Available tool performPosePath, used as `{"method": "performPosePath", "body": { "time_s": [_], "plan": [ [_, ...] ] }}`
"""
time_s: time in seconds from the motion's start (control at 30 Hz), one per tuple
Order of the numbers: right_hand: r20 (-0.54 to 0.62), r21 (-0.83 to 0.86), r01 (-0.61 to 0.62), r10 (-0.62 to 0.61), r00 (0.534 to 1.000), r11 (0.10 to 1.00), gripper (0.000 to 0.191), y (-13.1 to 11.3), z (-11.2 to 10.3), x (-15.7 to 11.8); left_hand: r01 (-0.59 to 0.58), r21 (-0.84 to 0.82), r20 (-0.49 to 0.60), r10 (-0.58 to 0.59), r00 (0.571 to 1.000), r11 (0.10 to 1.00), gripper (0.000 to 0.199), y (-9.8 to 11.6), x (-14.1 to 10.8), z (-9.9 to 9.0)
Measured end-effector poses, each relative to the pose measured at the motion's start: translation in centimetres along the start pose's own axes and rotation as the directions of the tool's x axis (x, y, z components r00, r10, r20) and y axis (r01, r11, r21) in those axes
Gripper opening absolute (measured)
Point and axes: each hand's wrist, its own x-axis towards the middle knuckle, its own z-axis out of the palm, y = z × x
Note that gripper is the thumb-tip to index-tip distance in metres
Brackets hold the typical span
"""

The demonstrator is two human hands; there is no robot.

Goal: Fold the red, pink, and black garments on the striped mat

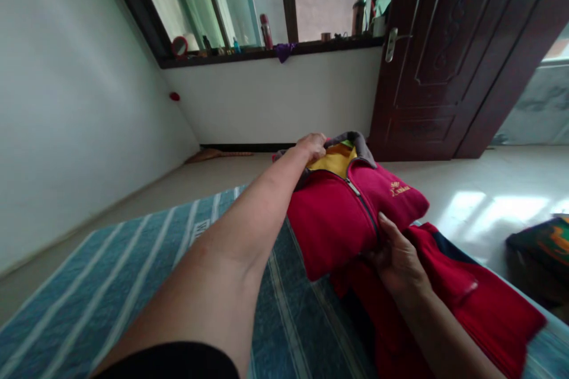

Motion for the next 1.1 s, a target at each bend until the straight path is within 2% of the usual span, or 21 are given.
{"method": "performPosePath", "body": {
  "time_s": [0.07,0.13,0.23,0.37,0.47,0.53,0.57,0.6,0.63,0.67,0.7,0.73,0.77,0.8,0.83,0.87,0.9,0.97,1.03,1.1],
  "plan": [
    [0.004,-0.007,-0.028,0.028,1.000,1.000,0.037,-0.1,-0.2,0.4,0.014,0.047,0.036,-0.016,0.999,0.999,0.031,-1.2,0.8,1.9],
    [0.011,-0.025,-0.033,0.034,0.999,0.999,0.037,-0.3,-0.1,0.6,0.014,0.075,0.063,-0.018,0.998,0.997,0.032,-2.1,1.5,2.8],
    [-0.001,-0.044,-0.040,0.040,0.999,0.998,0.039,-0.5,0.3,0.8,0.013,0.107,0.104,-0.024,0.994,0.994,0.033,-2.6,2.4,3.1],
    [-0.002,-0.107,-0.053,0.053,0.999,0.993,0.041,-0.6,0.2,0.6,0.048,0.170,0.124,-0.069,0.990,0.984,0.033,-2.4,2.5,3.2],
    [0.009,-0.302,-0.001,0.004,1.000,0.953,0.040,-1.4,-0.8,-0.7,0.071,0.210,0.096,-0.092,0.991,0.975,0.032,-1.9,2.0,3.0],
    [0.005,-0.505,0.081,-0.091,0.996,0.859,0.042,-2.6,-1.6,-2.2,0.081,0.228,0.067,-0.098,0.993,0.970,0.032,-1.6,1.8,2.4],
    [0.012,-0.614,0.151,-0.181,0.983,0.775,0.042,-3.4,-1.8,-3.0,0.083,0.234,0.050,-0.098,0.994,0.969,0.032,-1.4,1.7,1.9],
    [0.050,-0.713,0.244,-0.299,0.953,0.657,0.040,-4.3,-1.8,-3.7,0.083,0.239,0.033,-0.094,0.995,0.968,0.032,-1.2,1.5,1.3],
    [0.122,-0.788,0.356,-0.440,0.890,0.501,0.037,-5.3,-1.5,-4.1,0.078,0.241,0.014,-0.084,0.996,0.967,0.032,-0.9,1.2,0.7],
    [0.235,-0.827,0.467,-0.563,0.793,0.313,0.034,-6.3,-0.9,-4.2,0.068,0.241,-0.003,-0.069,0.998,0.968,0.031,-0.7,0.9,0.1],
    [0.365,-0.821,0.557,-0.639,0.677,0.121,0.032,-7.3,0.1,-3.8,0.052,0.242,-0.015,-0.050,0.999,0.969,0.030,-0.3,0.3,-0.4],
    [0.505,-0.773,0.631,-0.665,0.550,-0.066,0.031,-8.2,1.5,-3.0,0.029,0.239,-0.019,-0.025,0.999,0.970,0.030,0.0,-0.4,-0.9],
    [0.634,-0.704,0.677,-0.620,0.462,-0.215,0.031,-8.9,3.1,-1.6,0.001,0.228,-0.012,0.002,1.000,0.974,0.030,0.3,-1.3,-1.2],
    [0.736,-0.627,0.711,-0.542,0.405,-0.320,0.033,-9.5,4.9,0.2,-0.026,0.211,0.002,0.026,1.000,0.977,0.031,0.5,-2.4,-1.3],
    [0.809,-0.562,0.733,-0.439,0.392,-0.382,0.036,-9.8,6.8,2.3,-0.048,0.186,0.018,0.046,0.999,0.981,0.033,0.7,-3.5,-1.2],
    [0.845,-0.528,0.742,-0.348,0.407,-0.414,0.039,-9.8,8.5,4.6,-0.054,0.164,0.031,0.050,0.998,0.985,0.037,0.8,-4.6,-0.9],
    [0.848,-0.531,0.735,-0.263,0.461,-0.423,0.042,-9.6,10.1,6.7,-0.039,0.156,0.031,0.035,0.999,0.987,0.041,0.9,-5.6,-0.5],
    [0.785,-0.593,0.695,-0.098,0.612,-0.408,0.041,-8.5,12.2,10.5,0.038,0.174,0.016,-0.041,0.999,0.984,0.056,0.7,-7.1,0.6],
    [0.767,-0.601,0.697,-0.036,0.641,-0.390,0.037,-7.0,12.8,13.2,0.131,0.194,0.024,-0.138,0.990,0.972,0.071,0.4,-7.9,1.9],
    [0.763,-0.603,0.704,-0.014,0.646,-0.375,0.037,-5.7,12.2,14.8,0.184,0.185,0.075,-0.201,0.977,0.965,0.080,0.0,-8.2,3.0]
  ]
}}
